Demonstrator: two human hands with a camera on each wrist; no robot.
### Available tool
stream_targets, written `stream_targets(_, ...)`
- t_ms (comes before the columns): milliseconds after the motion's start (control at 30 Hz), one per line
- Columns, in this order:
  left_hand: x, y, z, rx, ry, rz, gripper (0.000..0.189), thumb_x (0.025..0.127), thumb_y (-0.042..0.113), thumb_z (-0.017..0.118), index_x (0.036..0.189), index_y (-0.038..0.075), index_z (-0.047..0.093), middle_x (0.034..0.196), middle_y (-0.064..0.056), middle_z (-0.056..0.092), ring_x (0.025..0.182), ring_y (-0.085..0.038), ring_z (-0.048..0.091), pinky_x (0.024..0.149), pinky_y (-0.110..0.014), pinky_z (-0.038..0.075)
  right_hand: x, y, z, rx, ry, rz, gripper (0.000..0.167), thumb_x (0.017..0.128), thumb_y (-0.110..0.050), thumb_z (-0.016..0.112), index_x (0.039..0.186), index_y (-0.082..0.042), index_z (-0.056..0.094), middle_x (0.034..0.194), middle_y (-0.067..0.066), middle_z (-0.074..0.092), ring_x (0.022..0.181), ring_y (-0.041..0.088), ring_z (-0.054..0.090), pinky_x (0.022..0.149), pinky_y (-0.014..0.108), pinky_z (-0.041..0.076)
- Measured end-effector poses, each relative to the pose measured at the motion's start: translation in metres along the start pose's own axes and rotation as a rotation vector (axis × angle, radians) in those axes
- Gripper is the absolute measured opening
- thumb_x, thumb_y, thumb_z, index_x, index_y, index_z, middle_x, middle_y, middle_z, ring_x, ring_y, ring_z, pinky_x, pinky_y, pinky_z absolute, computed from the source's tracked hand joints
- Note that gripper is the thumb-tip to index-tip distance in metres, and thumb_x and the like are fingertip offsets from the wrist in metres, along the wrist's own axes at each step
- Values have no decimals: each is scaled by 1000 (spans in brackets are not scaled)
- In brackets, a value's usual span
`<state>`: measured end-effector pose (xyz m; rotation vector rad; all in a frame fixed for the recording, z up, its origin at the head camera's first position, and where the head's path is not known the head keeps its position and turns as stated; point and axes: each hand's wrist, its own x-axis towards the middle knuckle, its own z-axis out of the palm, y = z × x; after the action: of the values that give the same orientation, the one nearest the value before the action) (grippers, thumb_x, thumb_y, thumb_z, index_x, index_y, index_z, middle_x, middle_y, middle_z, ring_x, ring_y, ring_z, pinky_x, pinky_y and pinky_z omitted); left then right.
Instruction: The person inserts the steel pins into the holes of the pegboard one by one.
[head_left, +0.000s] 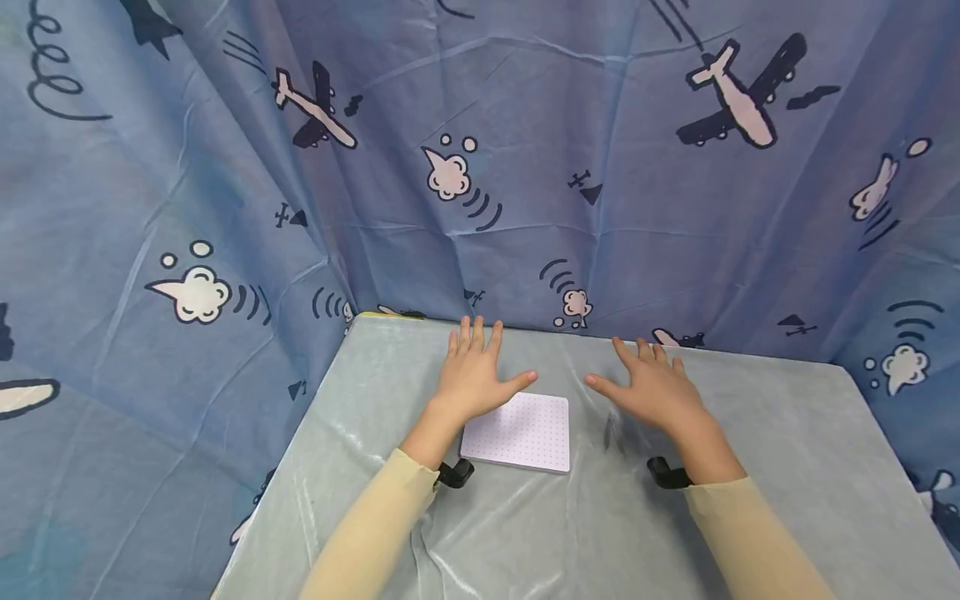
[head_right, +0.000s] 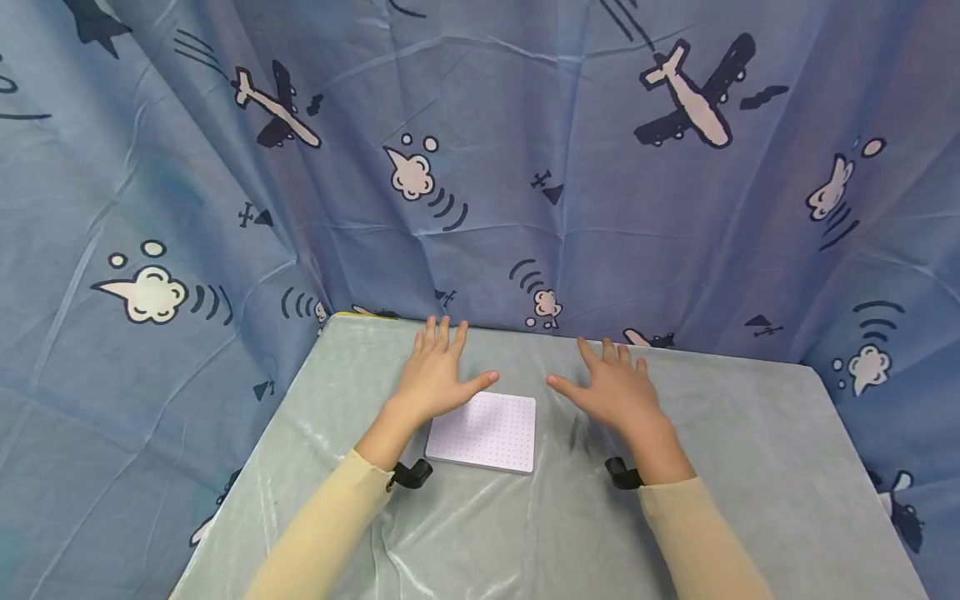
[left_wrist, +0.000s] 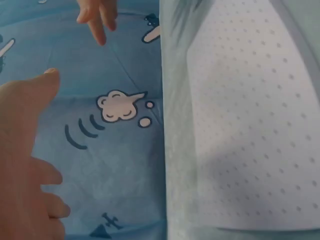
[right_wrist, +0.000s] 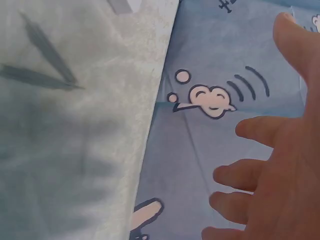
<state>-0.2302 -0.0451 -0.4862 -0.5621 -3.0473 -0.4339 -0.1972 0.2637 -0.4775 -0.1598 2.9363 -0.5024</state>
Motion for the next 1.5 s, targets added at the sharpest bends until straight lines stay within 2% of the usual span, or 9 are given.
stream_targets(133, -5, -9, 4, -37, 8, 0, 117, 95, 88, 48, 174, 6, 24, 180, -24, 16, 168, -38, -2, 137, -56, 8, -6, 10, 3, 27, -8, 14, 112, 99, -85, 47, 173, -3, 25, 168, 39, 33, 152, 64, 32, 119, 84, 23)
stream_targets(233, -11, -19, 8, -81, 27, 15, 118, 96, 86, 51, 173, 1, 24, 179, -24, 19, 168, -38, 2, 137, -55, 10, -10, 15, 5, 49, -24, 32, 114, 99, -85, 47, 174, -4, 22, 162, 37, 44, 137, 61, 53, 104, 80, 46)
stream_targets(333, -18, -32, 13, -102, 46, 23, 117, 97, 84, 52, 171, -3, 26, 178, -24, 24, 168, -39, 9, 136, -54, 14, -13, 19, 8, 79, -44, 56, 117, 97, -88, 46, 174, -3, 20, 155, 37, 53, 125, 59, 63, 90, 74, 55)
stream_targets(600, -42, -60, 26, -137, 44, 25, 115, 97, 80, 58, 168, -7, 31, 175, -24, 31, 166, -39, 18, 135, -52, 21, -26, 32, 19, 133, -32, 77, 112, 100, -83, 51, 169, 4, 32, 126, 29, 72, 102, 40, 74, 80, 60, 60)
stream_targets(733, -55, -68, 34, -180, 24, 3, 116, 97, 79, 60, 167, -8, 31, 174, -26, 32, 165, -41, 21, 135, -52, 24, -30, 37, 28, 148, -28, 80, 107, 101, -80, 53, 165, 4, 39, 123, 26, 74, 99, 36, 74, 81, 59, 61)
stream_targets(900, -69, -69, 44, -241, -2, -24, 117, 96, 80, 61, 168, -7, 30, 175, -25, 32, 165, -42, 24, 133, -53, 27, -38, 39, 34, 183, -29, 106, 96, 103, -76, 55, 148, 8, 57, 120, 27, 74, 98, 37, 74, 81, 60, 61)
stream_targets(1033, -81, -69, 53, -275, -13, -34, 115, 97, 80, 61, 168, -6, 33, 174, -24, 35, 163, -41, 28, 132, -56, 30, -43, 38, 42, 213, -10, 113, 80, 104, -69, 60, 126, 8, 66, 110, 22, 75, 86, 30, 70, 73, 50, 60)
stream_targets(1233, -97, -67, 64, -324, -16, -48, 109, 97, 78, 62, 166, -3, 39, 171, -21, 42, 159, -47, 34, 129, -62, 32, -44, 36, 53, 252, 17, 111, 56, 106, -54, 66, 105, 2, 67, 87, 9, 66, 72, 23, 58, 61, 38, 48)
stream_targets(1500, -111, -69, 76, -421, -50, -63, 103, 99, 73, 65, 164, -5, 44, 169, -23, 44, 162, -45, 30, 132, -63, 23, -48, 34, 70, 267, 42, 94, 40, 105, -41, 71, 93, -2, 69, 79, 4, 64, 68, 21, 57, 60, 36, 47)
